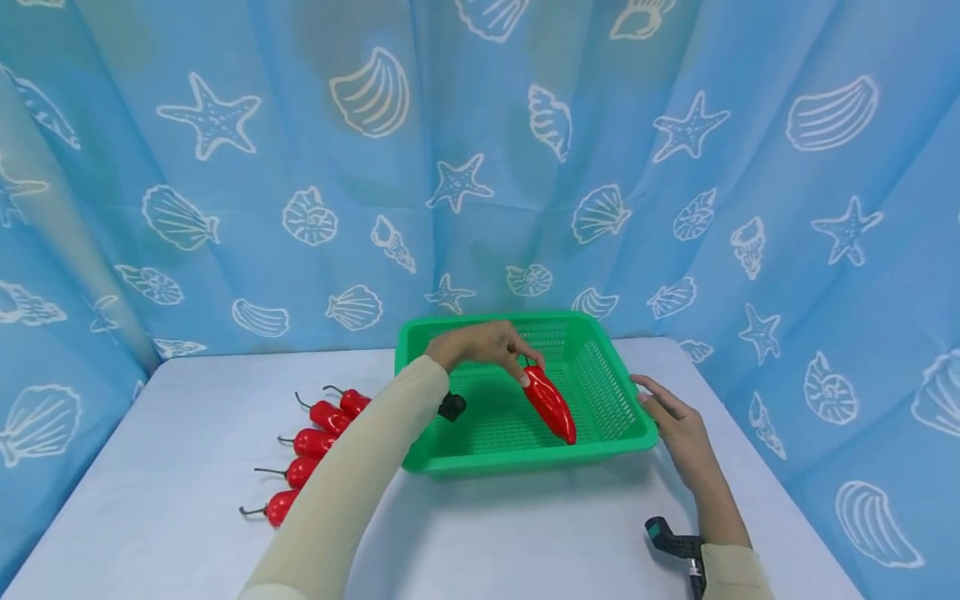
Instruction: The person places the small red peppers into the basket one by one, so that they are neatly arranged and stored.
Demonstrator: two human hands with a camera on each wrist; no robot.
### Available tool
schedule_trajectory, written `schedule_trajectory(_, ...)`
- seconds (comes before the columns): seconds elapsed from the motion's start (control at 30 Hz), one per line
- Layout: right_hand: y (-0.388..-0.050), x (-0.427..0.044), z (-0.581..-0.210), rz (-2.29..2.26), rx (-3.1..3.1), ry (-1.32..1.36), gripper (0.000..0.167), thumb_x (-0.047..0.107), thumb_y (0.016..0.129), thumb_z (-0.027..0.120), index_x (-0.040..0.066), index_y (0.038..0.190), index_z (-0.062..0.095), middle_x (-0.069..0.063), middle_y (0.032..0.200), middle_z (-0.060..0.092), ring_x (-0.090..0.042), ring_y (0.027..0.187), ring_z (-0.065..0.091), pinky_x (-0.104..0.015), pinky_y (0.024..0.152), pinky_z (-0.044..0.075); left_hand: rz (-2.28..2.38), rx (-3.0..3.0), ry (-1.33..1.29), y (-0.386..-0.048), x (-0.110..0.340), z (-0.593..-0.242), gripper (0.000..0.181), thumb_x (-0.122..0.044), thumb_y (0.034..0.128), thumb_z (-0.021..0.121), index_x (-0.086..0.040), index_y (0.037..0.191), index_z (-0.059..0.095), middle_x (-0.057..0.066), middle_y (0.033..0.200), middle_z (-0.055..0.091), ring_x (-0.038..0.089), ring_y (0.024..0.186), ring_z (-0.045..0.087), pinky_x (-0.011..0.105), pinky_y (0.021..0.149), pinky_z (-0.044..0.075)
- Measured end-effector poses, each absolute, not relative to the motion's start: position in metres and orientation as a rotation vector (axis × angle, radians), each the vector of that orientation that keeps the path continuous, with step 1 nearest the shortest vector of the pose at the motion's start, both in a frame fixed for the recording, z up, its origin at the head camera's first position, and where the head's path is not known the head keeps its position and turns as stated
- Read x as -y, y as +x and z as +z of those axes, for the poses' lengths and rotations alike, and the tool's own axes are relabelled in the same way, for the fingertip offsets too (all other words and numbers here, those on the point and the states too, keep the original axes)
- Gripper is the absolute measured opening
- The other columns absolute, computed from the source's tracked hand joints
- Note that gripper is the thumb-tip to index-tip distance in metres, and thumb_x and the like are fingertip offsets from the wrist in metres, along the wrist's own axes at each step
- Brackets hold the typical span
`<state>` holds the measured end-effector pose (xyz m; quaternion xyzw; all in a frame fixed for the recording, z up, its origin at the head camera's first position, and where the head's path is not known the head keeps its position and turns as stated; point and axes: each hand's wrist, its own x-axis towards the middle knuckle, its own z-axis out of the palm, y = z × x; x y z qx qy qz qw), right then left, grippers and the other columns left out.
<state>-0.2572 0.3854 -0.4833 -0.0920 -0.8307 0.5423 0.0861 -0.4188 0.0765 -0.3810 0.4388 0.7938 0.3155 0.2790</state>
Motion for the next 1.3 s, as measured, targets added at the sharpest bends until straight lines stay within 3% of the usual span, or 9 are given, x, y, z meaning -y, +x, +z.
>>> schedule_trajectory(0.2,-0.255,-0.381,-0.489,1.651,2.465,-0.26,0.06,0.059,0.096,0.055,0.028,0.147,0.052,-0.009,0.153,0.044,-0.036,0.139,0.04,-0.065,0.106,0.033,0.763,-2.125,1.159,-0.428,-0.087,-0.387,0.035,-0.013,0.0881,0.076,-0.012,0.123,0.073,0.015,0.102,0.064,0.014,0.077,0.038,0.027,0.066,0.038)
schedule_trajectory(0.57,-0.257,-0.384,-0.481,1.628,2.47,-0.258,0.061,0.059,0.095,0.056,0.027,0.147,0.052,-0.007,0.155,0.041,-0.036,0.144,0.034,-0.065,0.108,0.03,0.704,-2.149,1.196,-0.434,-0.118,-0.394,0.034,-0.015,0.0871,0.077,-0.018,0.12,0.074,-0.005,0.12,0.068,0.008,0.094,0.054,0.032,0.083,0.049)
schedule_trajectory(0.77,-0.255,-0.381,-0.485,1.667,2.448,-0.267,0.057,0.057,0.096,0.056,0.028,0.146,0.053,-0.007,0.15,0.047,-0.031,0.139,0.041,-0.06,0.108,0.034,0.628,-2.204,1.178,-0.435,-0.123,-0.401,0.033,-0.017,0.086,0.078,-0.023,0.118,0.075,-0.004,0.104,0.066,0.009,0.087,0.048,0.028,0.073,0.046)
schedule_trajectory(0.83,-0.254,-0.381,-0.486,1.665,2.437,-0.259,0.055,0.055,0.097,0.056,0.028,0.145,0.054,-0.007,0.146,0.052,-0.029,0.134,0.047,-0.057,0.106,0.038,0.621,-2.214,1.168,-0.436,-0.124,-0.401,0.033,-0.018,0.0855,0.079,-0.024,0.118,0.076,-0.004,0.099,0.065,0.011,0.082,0.044,0.032,0.072,0.046)
schedule_trajectory(1.0,-0.254,-0.384,-0.481,1.656,2.421,-0.246,0.054,0.054,0.098,0.056,0.028,0.145,0.054,-0.008,0.144,0.054,-0.026,0.13,0.05,-0.055,0.105,0.039,0.635,-2.204,1.19,-0.439,-0.134,-0.401,0.036,-0.017,0.0876,0.077,-0.019,0.123,0.073,-0.003,0.106,0.067,0.011,0.086,0.046,0.04,0.083,0.05)
schedule_trajectory(1.13,-0.255,-0.385,-0.481,1.654,2.428,-0.238,0.055,0.055,0.097,0.056,0.028,0.145,0.054,-0.009,0.146,0.052,-0.03,0.136,0.045,-0.059,0.107,0.036,0.655,-2.165,1.226,-0.44,-0.14,-0.41,0.035,-0.014,0.088,0.076,-0.014,0.123,0.073,0.004,0.101,0.067,0.011,0.08,0.042,0.035,0.074,0.046)
schedule_trajectory(1.3,-0.257,-0.387,-0.482,1.629,2.449,-0.233,0.055,0.055,0.098,0.055,0.029,0.146,0.053,-0.011,0.147,0.051,-0.034,0.137,0.043,-0.061,0.106,0.036,0.651,-2.176,1.204,-0.44,-0.143,-0.42,0.033,-0.014,0.0867,0.078,-0.017,0.119,0.075,-0.009,0.104,0.068,0.01,0.092,0.051,0.035,0.085,0.053)
